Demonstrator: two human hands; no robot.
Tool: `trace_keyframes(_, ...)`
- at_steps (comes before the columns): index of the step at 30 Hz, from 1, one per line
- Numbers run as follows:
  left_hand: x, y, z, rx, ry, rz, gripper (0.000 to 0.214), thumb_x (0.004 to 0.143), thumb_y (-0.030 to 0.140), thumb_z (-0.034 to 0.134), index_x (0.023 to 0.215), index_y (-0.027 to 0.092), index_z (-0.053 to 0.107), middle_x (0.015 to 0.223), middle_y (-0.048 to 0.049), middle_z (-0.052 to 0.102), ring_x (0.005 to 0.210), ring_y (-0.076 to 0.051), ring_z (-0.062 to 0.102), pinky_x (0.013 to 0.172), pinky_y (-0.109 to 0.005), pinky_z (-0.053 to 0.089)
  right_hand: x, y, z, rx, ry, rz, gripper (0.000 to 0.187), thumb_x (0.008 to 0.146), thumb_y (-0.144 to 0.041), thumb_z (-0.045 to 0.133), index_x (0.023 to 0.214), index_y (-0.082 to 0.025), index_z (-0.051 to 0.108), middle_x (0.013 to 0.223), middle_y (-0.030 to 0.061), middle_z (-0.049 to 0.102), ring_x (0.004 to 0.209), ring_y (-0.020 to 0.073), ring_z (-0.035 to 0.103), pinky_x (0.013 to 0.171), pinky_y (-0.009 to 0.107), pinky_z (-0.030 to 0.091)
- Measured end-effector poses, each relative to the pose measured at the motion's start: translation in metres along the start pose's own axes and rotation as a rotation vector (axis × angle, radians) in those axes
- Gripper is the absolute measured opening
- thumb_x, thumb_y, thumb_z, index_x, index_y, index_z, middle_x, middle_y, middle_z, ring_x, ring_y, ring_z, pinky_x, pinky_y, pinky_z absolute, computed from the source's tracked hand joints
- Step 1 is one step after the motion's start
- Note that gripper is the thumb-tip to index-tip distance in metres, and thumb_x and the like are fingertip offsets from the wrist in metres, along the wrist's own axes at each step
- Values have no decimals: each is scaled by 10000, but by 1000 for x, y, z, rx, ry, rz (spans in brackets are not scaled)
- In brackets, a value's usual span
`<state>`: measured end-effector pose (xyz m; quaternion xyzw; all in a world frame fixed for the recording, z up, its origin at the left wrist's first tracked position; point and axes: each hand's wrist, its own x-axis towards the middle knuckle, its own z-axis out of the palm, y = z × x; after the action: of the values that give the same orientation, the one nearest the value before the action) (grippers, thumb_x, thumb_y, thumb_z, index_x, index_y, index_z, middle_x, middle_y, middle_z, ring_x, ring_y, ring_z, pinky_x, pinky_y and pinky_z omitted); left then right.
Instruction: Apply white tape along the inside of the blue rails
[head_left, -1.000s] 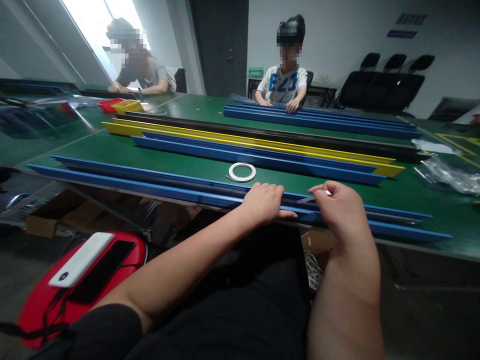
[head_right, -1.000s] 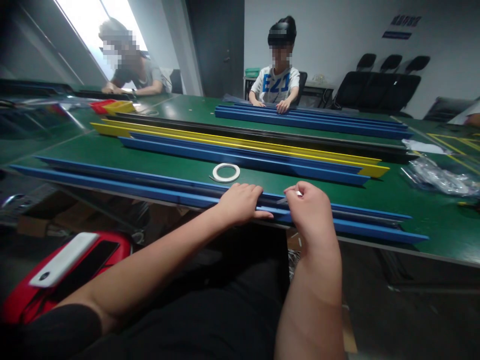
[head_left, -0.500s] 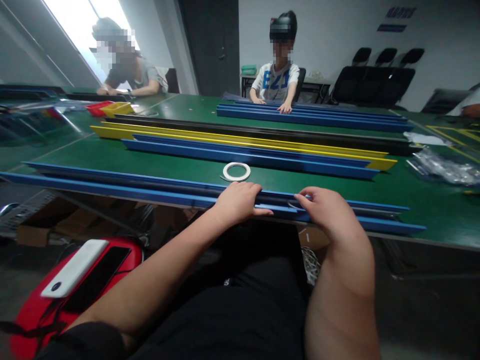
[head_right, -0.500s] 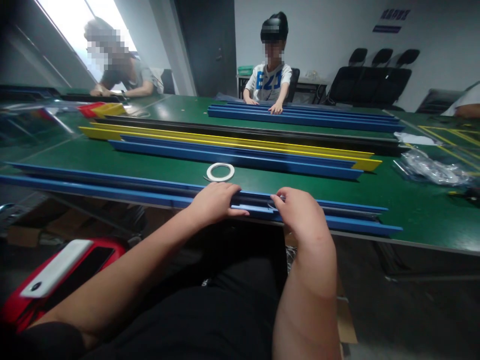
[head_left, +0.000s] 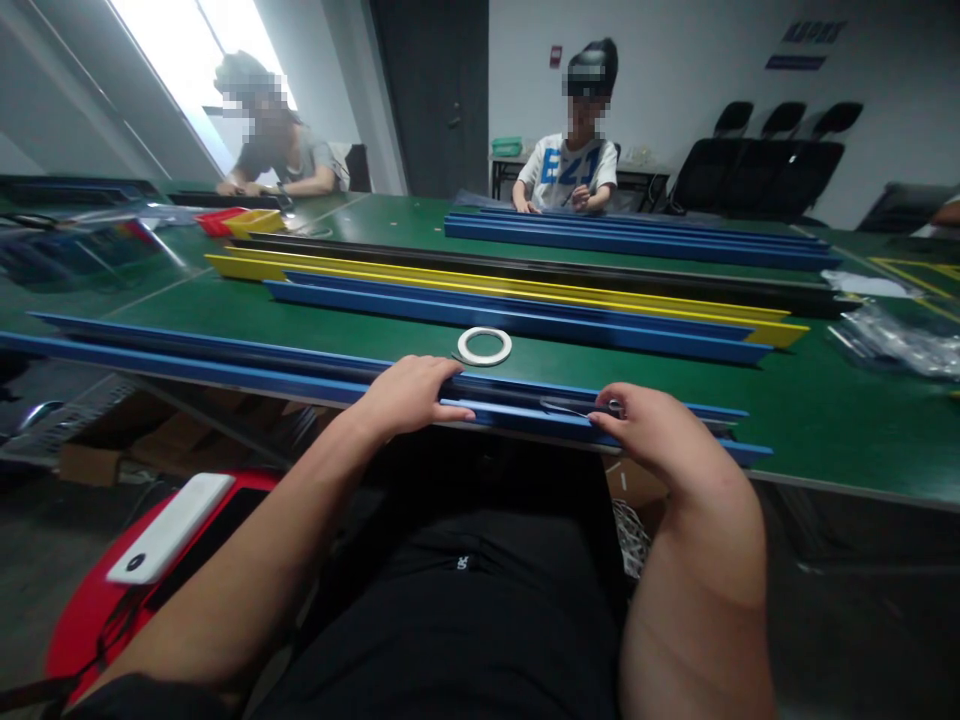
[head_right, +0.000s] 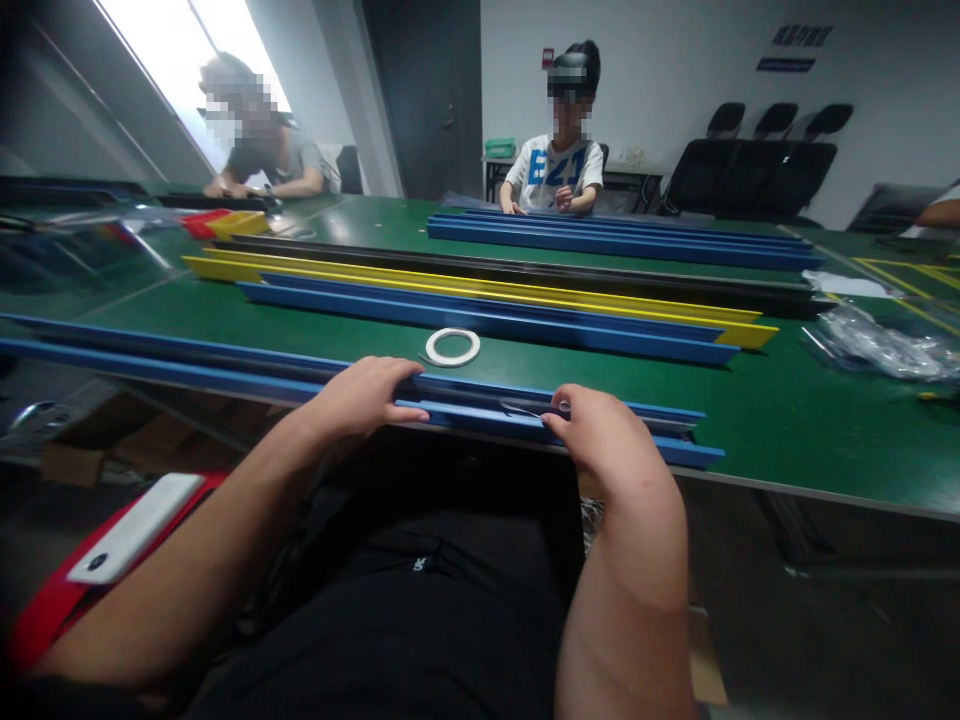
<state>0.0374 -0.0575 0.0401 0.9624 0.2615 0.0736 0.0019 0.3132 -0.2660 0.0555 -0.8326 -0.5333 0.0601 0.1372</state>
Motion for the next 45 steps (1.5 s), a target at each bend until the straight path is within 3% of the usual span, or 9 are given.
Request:
trace_keyframes(6,2,4,-1,-1,-13,-1,721,767,728,573,1281,223,579,1243,-114,660,1136,-309,609,966,-399,446,0,-3,-4,22,-112,-22,237,828,-477,615,774,-260,694,671,11,657,601,158,548,553,276,318)
trace_keyframes(10,2,3,-3,-20,-22,-1,703,766,710,586,1274,224,584,1249,-113,658,1138,-312,606,966,-404,446,4,-3,-8,46,5,-76,182,866,-383,563,792,-234,637,766,24,655,672,159,542,590,274,329)
trace_keyframes(15,6,9,-5,-43,-30,40,693,786,693,579,1283,211,553,1251,-116,650,1141,-308,602,955,-398,440,6,-7,-16,67,276,-85,219,855,-347,540,683,-212,550,808,61,615,728,170,535,628,276,346)
trace_keyframes(18,12,30,-1,-51,-8,85,650,822,666,563,1288,215,520,1241,-118,643,1151,-295,590,955,-395,425,3,-11,-19,186,324,-42,126,833,-296,546,767,-212,614,843,52,663,732,167,571,633,268,360)
trace_keyframes(25,40,110,14,9,57,164,676,830,725,492,1206,164,530,1117,-163,638,1078,-319,588,932,-420,395,-3,-9,-18,397,358,41,261,887,-462,553,797,-219,526,728,23,670,647,161,626,574,251,365)
trace_keyframes(30,60,137,20,-11,59,199,698,819,780,420,1127,167,551,1051,-148,648,987,-315,617,852,-412,429,-2,-8,-18,597,282,-1,279,869,-489,585,947,-228,523,707,5,637,626,167,632,584,265,422)
trace_keyframes(35,62,136,23,-26,88,224,674,831,773,407,1121,185,563,1015,-119,657,956,-302,626,808,-396,442,-2,-10,-18,774,122,-105,281,875,-500,574,976,-240,537,641,-29,580,567,154,586,564,270,438)
trace_keyframes(41,50,126,19,-22,78,203,673,817,760,464,1154,188,574,1017,-116,664,954,-298,630,808,-386,447,-3,-4,-20,481,104,-93,268,888,-476,542,940,-227,626,745,7,641,642,153,572,585,261,404)
trace_keyframes(45,38,110,13,-32,58,182,668,811,747,496,1180,196,578,1033,-116,670,975,-294,633,834,-380,448,-1,-1,-17,315,-13,-112,249,897,-439,525,903,-244,680,804,4,684,714,164,589,622,266,398)
